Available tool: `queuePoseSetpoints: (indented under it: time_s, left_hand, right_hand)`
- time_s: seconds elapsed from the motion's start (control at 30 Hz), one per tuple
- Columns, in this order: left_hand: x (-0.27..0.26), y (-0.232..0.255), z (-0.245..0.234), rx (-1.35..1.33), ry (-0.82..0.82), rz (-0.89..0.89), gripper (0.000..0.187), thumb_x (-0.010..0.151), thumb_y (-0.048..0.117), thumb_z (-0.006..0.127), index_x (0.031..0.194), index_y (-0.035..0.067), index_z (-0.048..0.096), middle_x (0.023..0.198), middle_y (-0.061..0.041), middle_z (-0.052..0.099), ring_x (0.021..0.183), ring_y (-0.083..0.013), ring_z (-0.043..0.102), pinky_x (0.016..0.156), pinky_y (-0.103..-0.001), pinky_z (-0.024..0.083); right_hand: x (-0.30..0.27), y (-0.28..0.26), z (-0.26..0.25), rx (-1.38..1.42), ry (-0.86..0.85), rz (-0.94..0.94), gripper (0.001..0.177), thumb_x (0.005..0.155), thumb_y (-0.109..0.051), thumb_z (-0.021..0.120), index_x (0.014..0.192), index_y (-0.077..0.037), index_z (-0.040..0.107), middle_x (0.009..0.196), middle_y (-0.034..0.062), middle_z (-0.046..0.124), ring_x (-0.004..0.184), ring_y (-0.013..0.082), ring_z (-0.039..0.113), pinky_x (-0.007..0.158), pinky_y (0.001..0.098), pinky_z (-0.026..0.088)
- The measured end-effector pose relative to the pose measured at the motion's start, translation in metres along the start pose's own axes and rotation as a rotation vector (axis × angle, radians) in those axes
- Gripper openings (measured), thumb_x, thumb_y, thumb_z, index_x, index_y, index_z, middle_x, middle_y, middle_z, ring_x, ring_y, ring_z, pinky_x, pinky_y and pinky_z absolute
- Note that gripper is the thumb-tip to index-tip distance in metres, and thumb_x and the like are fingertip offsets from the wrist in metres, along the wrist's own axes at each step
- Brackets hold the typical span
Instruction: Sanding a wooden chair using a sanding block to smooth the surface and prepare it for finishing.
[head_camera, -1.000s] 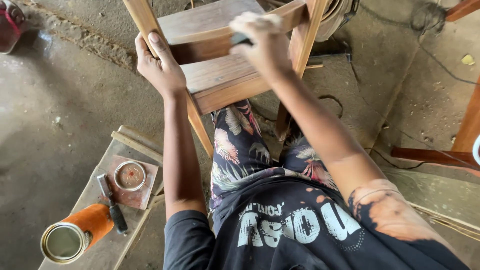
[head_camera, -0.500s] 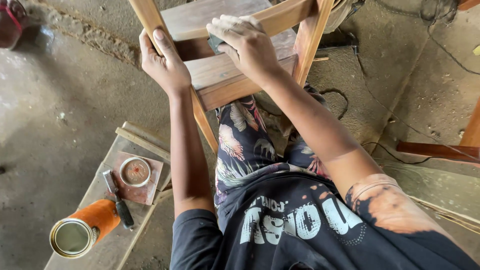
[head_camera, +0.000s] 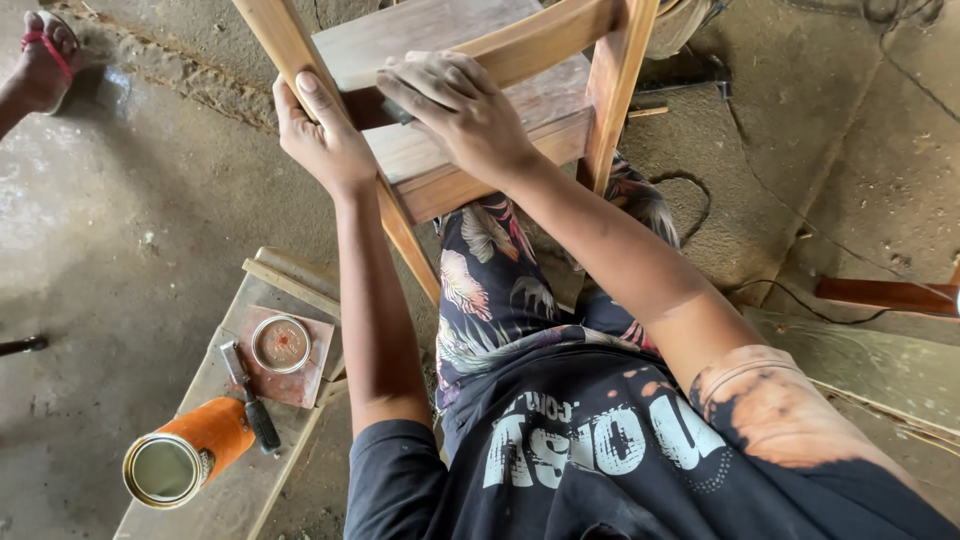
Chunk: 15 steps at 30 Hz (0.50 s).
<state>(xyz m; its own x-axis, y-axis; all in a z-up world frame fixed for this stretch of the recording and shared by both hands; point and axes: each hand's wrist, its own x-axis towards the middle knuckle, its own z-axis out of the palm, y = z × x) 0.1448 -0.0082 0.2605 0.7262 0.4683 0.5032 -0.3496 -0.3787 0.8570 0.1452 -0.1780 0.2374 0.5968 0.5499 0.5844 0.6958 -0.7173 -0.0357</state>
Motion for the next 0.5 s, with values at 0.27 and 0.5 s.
queuePoseSetpoints:
  time_s: [0.27,0.5]
  left_hand:
    - [0.003,0.000,0.002,0.007,-0.002,-0.031,0.051,0.104,0.054,0.040,0.098,0.009,0.062,0.074,-0.003,0.062,0.065,-0.0139,0.057,0.061,-0.029,0.045]
    - [-0.001,-0.009,0.001,0.012,-0.008,-0.071,0.063,0.101,0.064,0.039,0.106,0.008,0.065,0.079,-0.008,0.070,0.068,-0.0154,0.064,0.063,-0.029,0.051]
  right_hand:
    - [-0.003,-0.046,0.026,-0.253,-0.161,0.085,0.069,0.104,0.008,0.051,0.167,-0.007,0.025,0.168,0.0120,0.010,0.153,0.0320,0.001,0.126,0.0492,-0.001]
    - [-0.014,-0.030,0.007,0.029,-0.437,0.103,0.058,0.123,0.007,0.058,0.164,-0.012,0.022,0.166,0.0042,0.015,0.147,0.0258,0.006,0.115,0.0648,0.006]
